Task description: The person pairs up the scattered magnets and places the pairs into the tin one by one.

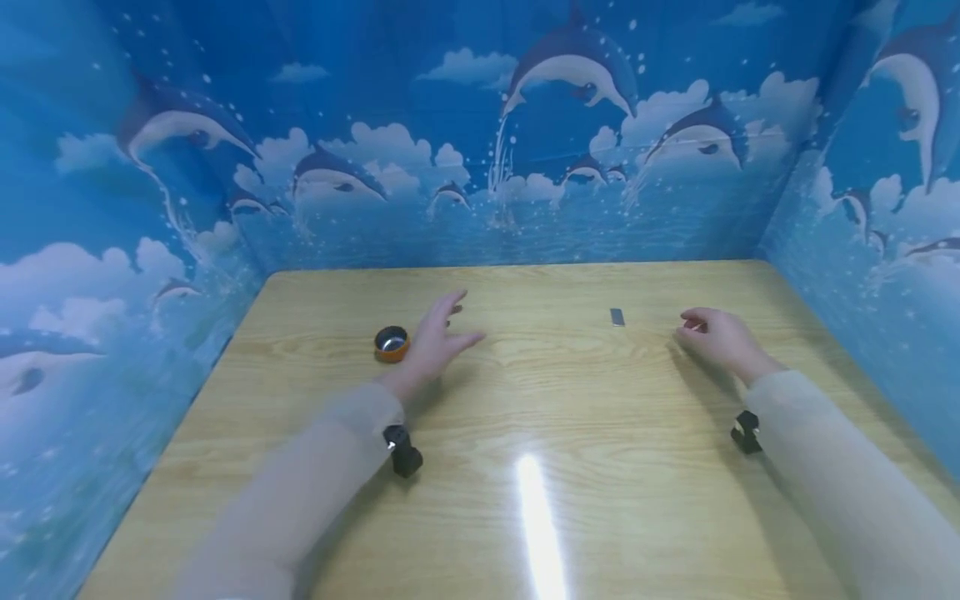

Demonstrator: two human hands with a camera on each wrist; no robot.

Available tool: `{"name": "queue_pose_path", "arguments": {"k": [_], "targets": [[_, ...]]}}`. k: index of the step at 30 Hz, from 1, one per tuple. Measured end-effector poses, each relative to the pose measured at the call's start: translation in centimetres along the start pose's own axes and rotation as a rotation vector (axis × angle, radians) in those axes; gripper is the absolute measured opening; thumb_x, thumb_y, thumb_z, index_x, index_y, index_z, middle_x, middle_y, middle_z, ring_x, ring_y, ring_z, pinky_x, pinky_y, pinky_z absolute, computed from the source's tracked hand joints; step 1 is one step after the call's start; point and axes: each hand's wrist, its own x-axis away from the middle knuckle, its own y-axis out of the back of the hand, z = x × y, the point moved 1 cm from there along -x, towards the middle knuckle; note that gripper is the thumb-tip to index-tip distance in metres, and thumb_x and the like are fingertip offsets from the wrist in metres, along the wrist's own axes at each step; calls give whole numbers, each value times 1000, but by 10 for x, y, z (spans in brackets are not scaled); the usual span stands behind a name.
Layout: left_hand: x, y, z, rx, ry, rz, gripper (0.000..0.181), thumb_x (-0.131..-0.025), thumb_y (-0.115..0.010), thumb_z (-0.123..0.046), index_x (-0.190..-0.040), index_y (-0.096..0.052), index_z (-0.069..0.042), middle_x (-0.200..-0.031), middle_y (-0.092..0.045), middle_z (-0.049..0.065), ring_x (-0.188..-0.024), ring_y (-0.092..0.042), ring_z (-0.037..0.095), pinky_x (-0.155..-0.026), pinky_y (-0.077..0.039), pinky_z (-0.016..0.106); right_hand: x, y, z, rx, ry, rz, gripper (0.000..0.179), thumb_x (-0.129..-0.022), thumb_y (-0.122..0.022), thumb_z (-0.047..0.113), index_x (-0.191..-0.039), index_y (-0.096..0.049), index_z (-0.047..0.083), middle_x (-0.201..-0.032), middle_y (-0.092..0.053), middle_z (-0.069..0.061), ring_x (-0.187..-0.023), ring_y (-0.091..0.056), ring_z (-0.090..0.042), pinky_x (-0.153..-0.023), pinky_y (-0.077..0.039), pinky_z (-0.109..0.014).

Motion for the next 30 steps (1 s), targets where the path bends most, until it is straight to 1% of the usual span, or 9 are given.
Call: {"name": "queue_pose_path", "arguments": {"k": [4, 7, 12, 15, 17, 19, 23, 26, 30], "targets": [[-10, -32, -14, 61, 39, 115, 78, -82, -73, -24, -145, -30, -10, -146, -32, 10, -126, -41, 24, -103, -37, 41, 1, 3, -8, 18, -21, 0, 51, -96, -50, 23, -129, -41, -15, -122, -48, -35, -106, -49, -47, -91, -40, -58], [-15, -52, -20, 69, 32, 188, 79, -82, -73, -27, -146, -28, -11, -147, -32, 9, -127, -40, 24, -101, -39, 41, 1, 4, -11, 41, -30, 20, 52, -96, -50, 23, -129, -40, -16, -128, -42, -36, -108, -49, -48, -93, -39, -59], [-22, -77, -28, 39, -6, 270, 78, -83, -71, -30, -146, -29, -10, -146, -34, 8, -126, -42, 24, -101, -40, 37, 1, 6, -16, 69, -42, 62, 52, -97, -48, 23, -129, -38, -17, -128, -38, -39, -108, -48, -50, -92, -38, -60], [-26, -89, -33, -4, -8, 331, 75, -86, -68, -32, -146, -29, -9, -147, -33, 9, -129, -38, 24, -105, -35, 37, 0, 7, -19, 117, -37, 91, 52, -97, -47, 21, -129, -37, -19, -127, -37, -41, -111, -43, -53, -94, -35, -62], [-28, -96, -36, -47, -14, 369, 74, -87, -65, -36, -146, -29, -9, -147, -32, 9, -131, -35, 24, -108, -31, 37, -1, 7, -19, 158, -33, 126, 53, -96, -46, 19, -131, -34, -20, -129, -34, -42, -116, -37, -55, -98, -30, -63], [-30, -104, -39, -102, -23, 405, 74, -88, -63, -39, -146, -29, -10, -148, -31, 9, -134, -31, 24, -110, -26, 36, -3, 5, -20, 192, -32, 171, 55, -96, -45, 17, -133, -29, -20, -132, -28, -43, -121, -28, -56, -101, -23, -63], [-34, -122, -45, -272, -79, 463, 75, -87, -61, -45, -146, -29, -11, -150, -26, 10, -136, -28, 23, -111, -24, 34, -4, 1, -23, 213, -46, 245, 57, -99, -40, 16, -137, -18, -19, -138, -14, -43, -126, -15, -57, -104, -14, -63], [-37, -135, -52, -410, -132, 500, 76, -87, -60, -48, -146, -28, -11, -152, -22, 10, -137, -25, 24, -111, -22, 32, -2, 1, -26, 244, -43, 278, 54, -100, -35, 15, -139, -16, -17, -141, -9, -41, -127, -13, -56, -104, -14, -62], [-39, -151, -60, -553, -180, 528, 78, -88, -56, -53, -147, -27, -11, -153, -20, 9, -138, -22, 22, -112, -18, 29, 1, 2, -28, 310, -18, 291, 51, -100, -34, 12, -139, -19, -17, -141, -11, -40, -126, -16, -56, -104, -18, -62]]}}
